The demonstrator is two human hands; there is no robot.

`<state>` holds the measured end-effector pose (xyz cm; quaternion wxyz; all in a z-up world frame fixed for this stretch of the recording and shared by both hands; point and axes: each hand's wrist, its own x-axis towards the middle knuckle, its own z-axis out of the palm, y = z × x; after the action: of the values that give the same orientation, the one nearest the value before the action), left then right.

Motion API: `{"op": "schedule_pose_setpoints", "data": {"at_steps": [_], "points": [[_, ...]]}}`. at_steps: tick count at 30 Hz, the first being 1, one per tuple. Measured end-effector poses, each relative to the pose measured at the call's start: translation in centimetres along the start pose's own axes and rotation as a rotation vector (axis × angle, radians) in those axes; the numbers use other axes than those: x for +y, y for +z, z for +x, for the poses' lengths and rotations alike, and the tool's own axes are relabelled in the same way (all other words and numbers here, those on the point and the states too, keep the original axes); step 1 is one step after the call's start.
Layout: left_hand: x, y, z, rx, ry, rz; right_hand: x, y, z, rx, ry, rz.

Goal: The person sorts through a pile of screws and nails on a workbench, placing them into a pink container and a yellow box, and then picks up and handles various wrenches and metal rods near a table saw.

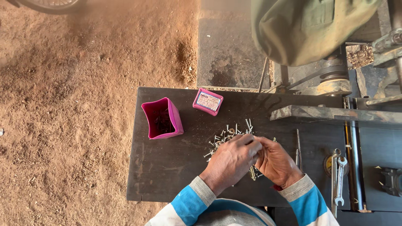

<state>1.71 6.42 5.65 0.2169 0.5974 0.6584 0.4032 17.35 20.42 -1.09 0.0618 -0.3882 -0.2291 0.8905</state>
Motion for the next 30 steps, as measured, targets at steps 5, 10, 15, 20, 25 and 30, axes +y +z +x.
{"op": "schedule_pose_setpoints", "data": {"at_steps": [5,10,15,20,25,30], "points": [[1.3,-2.2,-0.4,0.144,0.202,0.045,0.3,1.4,0.0,0.133,-0.004,-0.004],[3.1,-8.0,-5.1,0.417,0.206,0.102,0.3,3.2,0.0,0.092,-0.027,0.058],[1.7,-13.3,-8.4,0.754,-0.157,0.225,-0.7,9.1,0.8,0.165,-0.099,0.200],[-5.1,-15.0,-8.7,0.610,-0.262,0.109,-0.4,18.6,2.6,-0.098,-0.277,0.060],[-6.2,-13.9,-7.2,0.562,-0.323,0.005,1.6,25.4,4.8,-0.202,-0.529,-0.043],[-5.3,-13.2,-6.4,0.629,-0.342,0.073,2.8,26.9,5.1,-0.283,-0.855,-0.266]]}}
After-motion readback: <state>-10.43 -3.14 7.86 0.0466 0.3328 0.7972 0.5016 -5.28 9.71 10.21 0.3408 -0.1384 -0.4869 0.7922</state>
